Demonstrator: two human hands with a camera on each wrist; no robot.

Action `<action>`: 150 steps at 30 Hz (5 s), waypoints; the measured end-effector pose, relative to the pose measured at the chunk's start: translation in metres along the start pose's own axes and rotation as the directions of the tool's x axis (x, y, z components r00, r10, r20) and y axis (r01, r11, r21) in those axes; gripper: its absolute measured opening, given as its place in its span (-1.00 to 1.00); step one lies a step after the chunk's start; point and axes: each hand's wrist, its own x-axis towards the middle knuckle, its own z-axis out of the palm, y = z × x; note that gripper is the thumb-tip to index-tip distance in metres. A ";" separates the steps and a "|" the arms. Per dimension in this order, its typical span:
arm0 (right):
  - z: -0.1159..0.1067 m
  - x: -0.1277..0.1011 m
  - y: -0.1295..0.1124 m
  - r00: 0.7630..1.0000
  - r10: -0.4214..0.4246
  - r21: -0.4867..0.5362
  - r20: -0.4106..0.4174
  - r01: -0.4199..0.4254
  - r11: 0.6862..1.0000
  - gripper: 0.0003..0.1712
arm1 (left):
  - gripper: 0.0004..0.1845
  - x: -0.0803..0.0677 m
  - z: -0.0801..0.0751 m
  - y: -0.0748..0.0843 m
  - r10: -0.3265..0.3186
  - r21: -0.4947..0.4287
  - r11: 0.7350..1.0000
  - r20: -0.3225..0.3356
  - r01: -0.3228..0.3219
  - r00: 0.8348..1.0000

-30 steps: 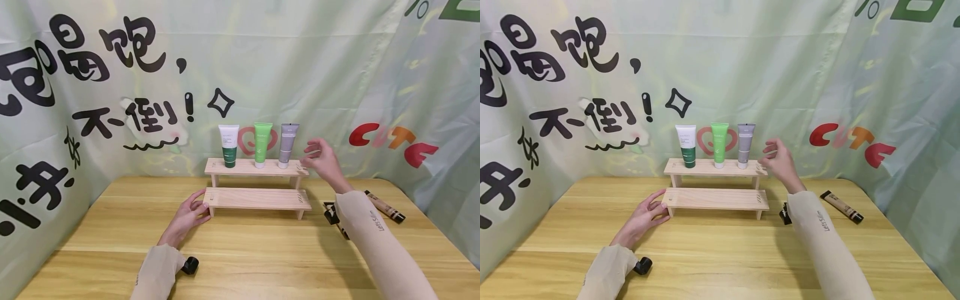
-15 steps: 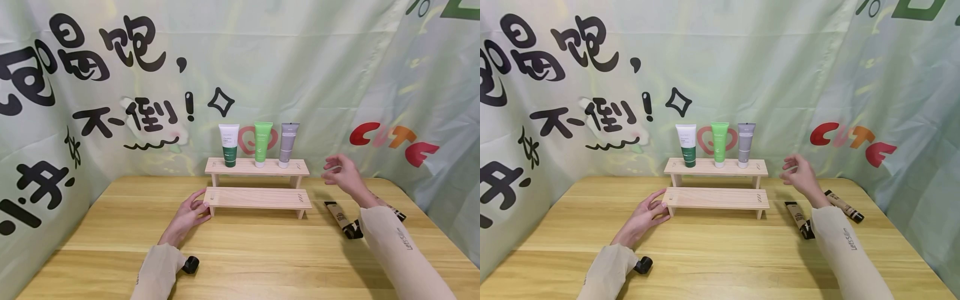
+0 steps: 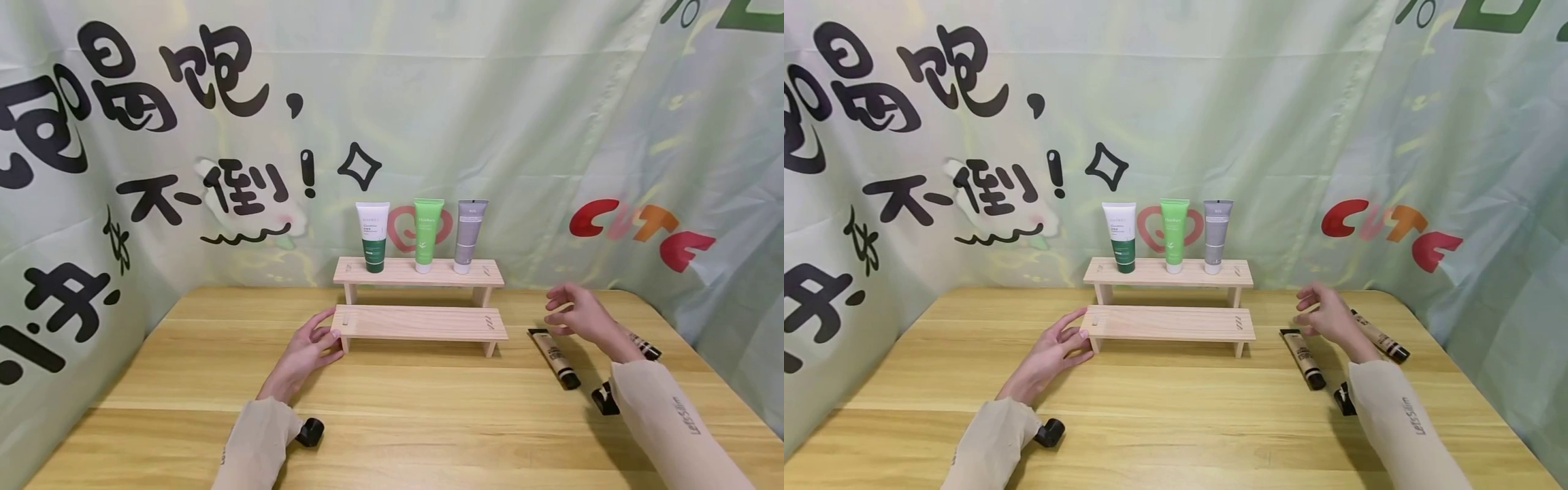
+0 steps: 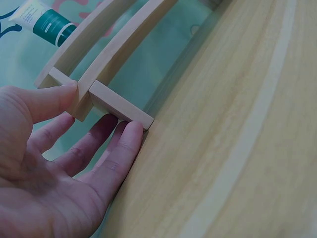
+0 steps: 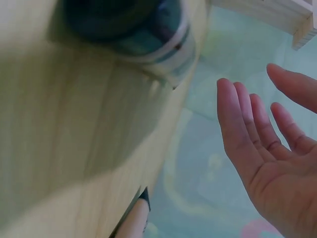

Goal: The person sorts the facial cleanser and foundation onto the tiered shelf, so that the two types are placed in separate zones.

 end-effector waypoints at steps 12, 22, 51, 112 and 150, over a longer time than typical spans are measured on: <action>-0.005 -0.011 0.014 0.993 0.041 0.013 0.109 -0.042 0.999 -0.51 | -0.42 0.000 0.001 0.000 -0.004 0.001 1.000 -0.007 0.004 1.000; -0.005 -0.013 0.024 0.990 0.011 -0.041 0.138 -0.006 0.999 -0.59 | -0.42 0.000 0.002 0.000 -0.006 0.005 1.000 -0.014 0.006 1.000; 0.002 -0.013 0.015 0.964 0.081 -0.131 0.253 -0.049 0.990 -0.40 | -0.42 -0.001 0.002 0.001 -0.013 -0.005 1.000 -0.005 0.013 1.000; 0.060 0.023 -0.111 0.984 -0.180 0.329 0.010 0.167 0.930 -0.32 | -0.43 -0.005 0.004 0.003 -0.009 -0.006 1.000 -0.023 0.009 1.000; 0.161 0.043 -0.144 0.925 -0.318 0.337 -0.207 0.372 0.865 -0.49 | -0.42 -0.003 0.003 0.000 -0.004 -0.005 1.000 -0.016 0.004 1.000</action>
